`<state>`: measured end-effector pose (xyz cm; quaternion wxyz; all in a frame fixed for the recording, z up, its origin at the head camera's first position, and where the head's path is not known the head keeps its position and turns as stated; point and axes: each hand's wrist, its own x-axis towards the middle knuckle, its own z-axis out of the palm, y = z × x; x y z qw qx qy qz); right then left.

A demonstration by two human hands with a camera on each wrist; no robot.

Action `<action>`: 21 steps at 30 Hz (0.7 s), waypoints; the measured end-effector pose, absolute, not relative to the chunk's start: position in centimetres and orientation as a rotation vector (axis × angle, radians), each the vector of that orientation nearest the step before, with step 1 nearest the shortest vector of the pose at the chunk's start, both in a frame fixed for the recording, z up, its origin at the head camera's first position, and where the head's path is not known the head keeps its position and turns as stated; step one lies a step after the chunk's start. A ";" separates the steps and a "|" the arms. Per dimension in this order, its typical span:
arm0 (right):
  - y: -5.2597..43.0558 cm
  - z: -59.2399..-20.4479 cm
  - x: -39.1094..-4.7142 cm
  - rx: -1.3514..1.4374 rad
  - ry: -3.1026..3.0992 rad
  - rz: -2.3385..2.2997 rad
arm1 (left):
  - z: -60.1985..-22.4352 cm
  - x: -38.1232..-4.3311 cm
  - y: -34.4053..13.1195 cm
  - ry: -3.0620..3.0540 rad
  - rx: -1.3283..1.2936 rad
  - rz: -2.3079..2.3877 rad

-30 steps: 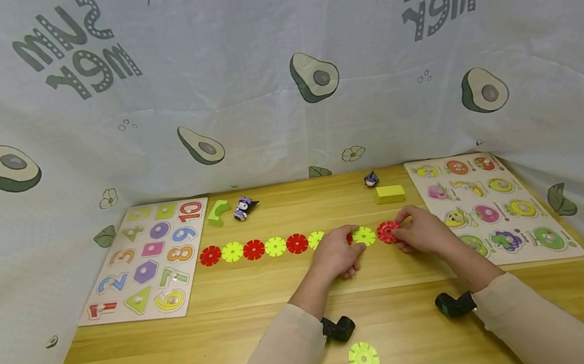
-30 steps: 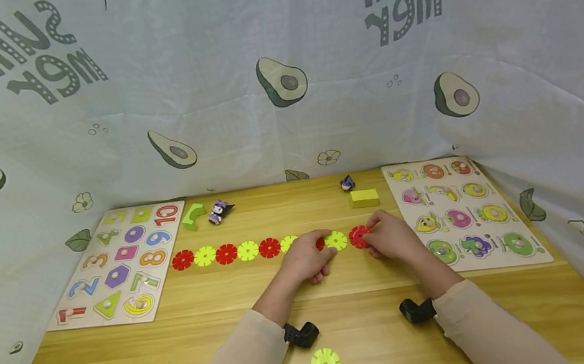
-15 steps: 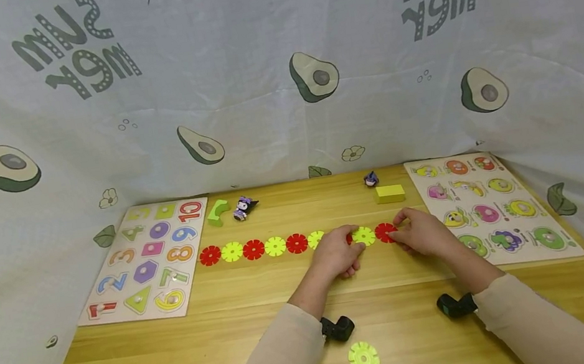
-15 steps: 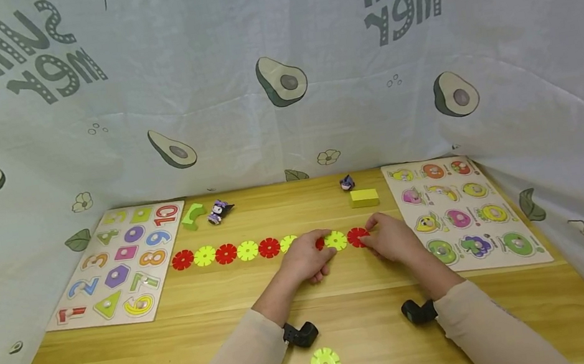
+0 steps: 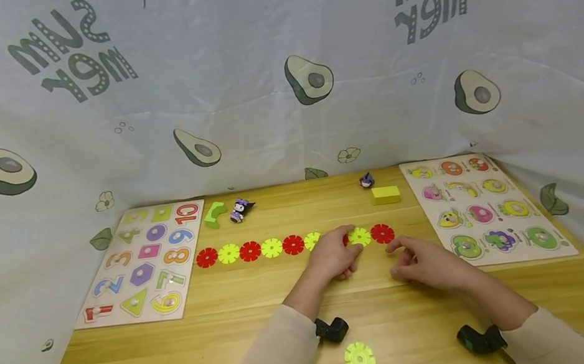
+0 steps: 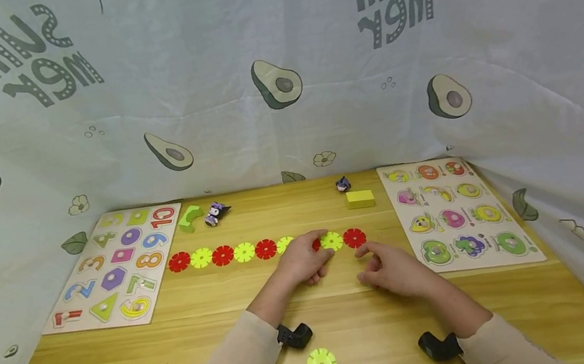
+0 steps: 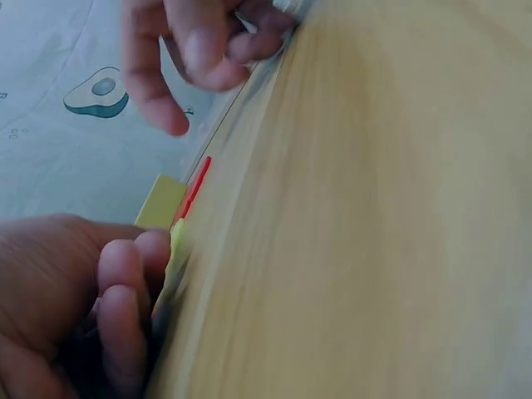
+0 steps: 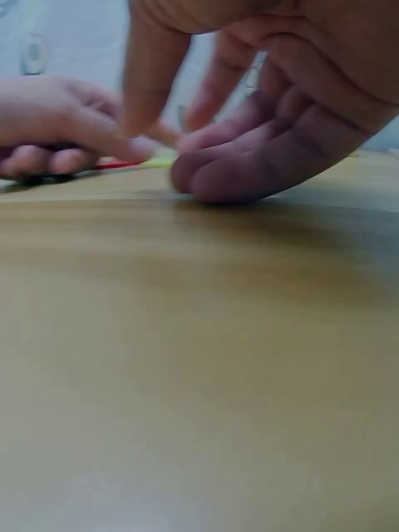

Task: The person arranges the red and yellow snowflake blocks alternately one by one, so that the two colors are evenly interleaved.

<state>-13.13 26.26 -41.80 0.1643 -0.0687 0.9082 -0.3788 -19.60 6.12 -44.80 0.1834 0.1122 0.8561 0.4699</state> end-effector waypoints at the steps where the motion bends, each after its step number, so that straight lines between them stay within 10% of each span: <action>1: 26.1 -41.8 -12.6 -0.255 2.560 -1.078 | -44.8 -19.6 6.1 2.403 0.327 1.323; 21: 19.9 -42.0 -6.3 -0.951 2.233 -0.900 | -42.4 -24.2 8.9 2.746 1.165 0.423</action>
